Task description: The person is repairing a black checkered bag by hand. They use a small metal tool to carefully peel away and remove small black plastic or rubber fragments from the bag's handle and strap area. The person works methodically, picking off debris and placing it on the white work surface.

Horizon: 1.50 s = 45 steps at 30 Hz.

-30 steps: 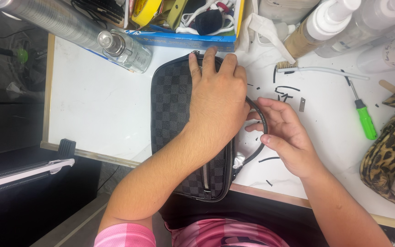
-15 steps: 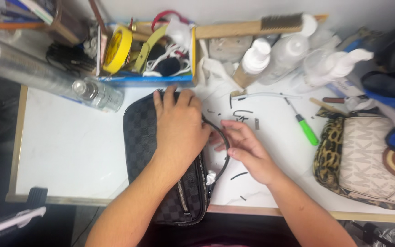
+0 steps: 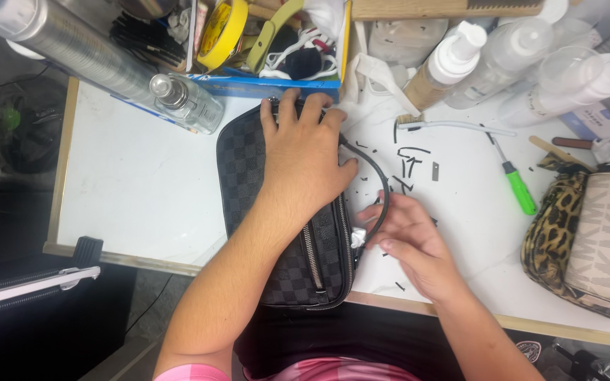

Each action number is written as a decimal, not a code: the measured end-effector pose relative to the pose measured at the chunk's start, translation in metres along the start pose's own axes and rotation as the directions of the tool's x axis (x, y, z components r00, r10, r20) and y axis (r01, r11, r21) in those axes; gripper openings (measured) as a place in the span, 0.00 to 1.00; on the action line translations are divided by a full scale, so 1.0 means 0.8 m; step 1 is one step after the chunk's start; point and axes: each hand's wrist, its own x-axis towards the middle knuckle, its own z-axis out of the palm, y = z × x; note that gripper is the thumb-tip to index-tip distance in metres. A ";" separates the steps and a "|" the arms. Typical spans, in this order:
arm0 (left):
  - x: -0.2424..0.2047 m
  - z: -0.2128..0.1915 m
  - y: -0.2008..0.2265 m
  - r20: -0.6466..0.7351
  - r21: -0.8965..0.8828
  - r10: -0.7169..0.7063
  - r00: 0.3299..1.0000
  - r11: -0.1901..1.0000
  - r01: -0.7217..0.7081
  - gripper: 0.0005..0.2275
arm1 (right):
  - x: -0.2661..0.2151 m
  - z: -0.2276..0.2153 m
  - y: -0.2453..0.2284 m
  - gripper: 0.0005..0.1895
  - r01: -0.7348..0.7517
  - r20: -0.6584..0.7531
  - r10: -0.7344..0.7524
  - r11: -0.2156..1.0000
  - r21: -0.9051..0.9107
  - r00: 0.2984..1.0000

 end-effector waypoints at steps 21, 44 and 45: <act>-0.046 -0.034 0.036 0.320 -0.145 0.371 0.872 0.928 -0.342 0.11 | -0.031 0.007 -0.060 0.23 -0.045 -0.058 -0.401 0.041 -0.998 0.914; -0.055 -0.017 0.032 0.213 -0.046 0.395 0.893 0.917 -0.395 0.05 | -0.033 -0.005 -0.036 0.18 0.163 -0.092 -0.472 0.472 -0.866 0.877; -0.055 -0.018 0.028 0.194 -0.103 0.391 0.900 0.920 -0.377 0.05 | -0.033 -0.004 -0.035 0.19 0.172 -0.105 -0.462 0.517 -0.839 0.881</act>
